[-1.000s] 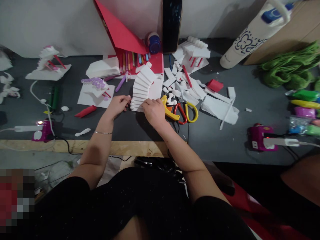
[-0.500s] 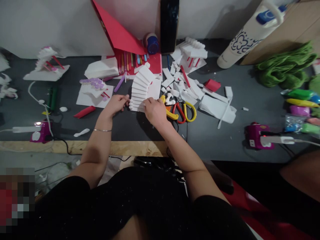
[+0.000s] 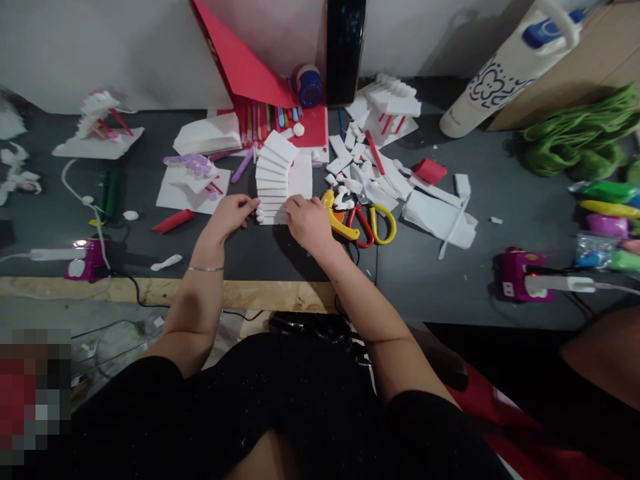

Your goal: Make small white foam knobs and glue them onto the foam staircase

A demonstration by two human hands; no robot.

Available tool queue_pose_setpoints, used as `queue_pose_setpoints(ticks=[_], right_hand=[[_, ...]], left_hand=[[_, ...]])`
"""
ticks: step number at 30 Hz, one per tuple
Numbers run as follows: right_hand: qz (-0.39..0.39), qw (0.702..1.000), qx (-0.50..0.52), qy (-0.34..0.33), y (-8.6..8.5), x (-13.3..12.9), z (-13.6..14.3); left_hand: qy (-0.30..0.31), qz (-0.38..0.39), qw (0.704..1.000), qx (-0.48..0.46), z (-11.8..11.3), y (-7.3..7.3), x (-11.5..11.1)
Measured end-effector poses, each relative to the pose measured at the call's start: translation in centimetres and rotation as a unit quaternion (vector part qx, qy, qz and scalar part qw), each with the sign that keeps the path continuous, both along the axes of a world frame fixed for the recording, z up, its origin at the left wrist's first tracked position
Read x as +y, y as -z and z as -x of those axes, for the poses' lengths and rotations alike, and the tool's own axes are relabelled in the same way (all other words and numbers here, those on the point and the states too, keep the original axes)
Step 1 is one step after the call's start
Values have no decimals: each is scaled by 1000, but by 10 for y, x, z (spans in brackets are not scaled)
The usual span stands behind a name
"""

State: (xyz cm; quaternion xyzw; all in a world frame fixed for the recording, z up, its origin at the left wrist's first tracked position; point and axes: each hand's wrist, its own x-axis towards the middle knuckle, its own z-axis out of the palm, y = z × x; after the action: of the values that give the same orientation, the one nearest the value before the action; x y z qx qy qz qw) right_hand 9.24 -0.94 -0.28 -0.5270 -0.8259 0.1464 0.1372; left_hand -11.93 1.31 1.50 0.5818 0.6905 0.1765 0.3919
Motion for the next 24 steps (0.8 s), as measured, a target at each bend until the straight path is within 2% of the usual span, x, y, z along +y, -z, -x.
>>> queue_pose_setpoints(ticks=[5,11,17,24], right_hand=[[4,1000,-6,1,-2,0,1],[6,1000,2,0,-2,0,0],[14,1000,10,2,-4,0,0],[14,1000,10,3,-3,0,0]], left_hand=[[-16,-4,1000,-7,-1,3,-1],[-79,-37,991,-98,3,12,-7],[-64,-13,991,-118,5,9,-12],[-74,5,988,-138,4,9,-10]])
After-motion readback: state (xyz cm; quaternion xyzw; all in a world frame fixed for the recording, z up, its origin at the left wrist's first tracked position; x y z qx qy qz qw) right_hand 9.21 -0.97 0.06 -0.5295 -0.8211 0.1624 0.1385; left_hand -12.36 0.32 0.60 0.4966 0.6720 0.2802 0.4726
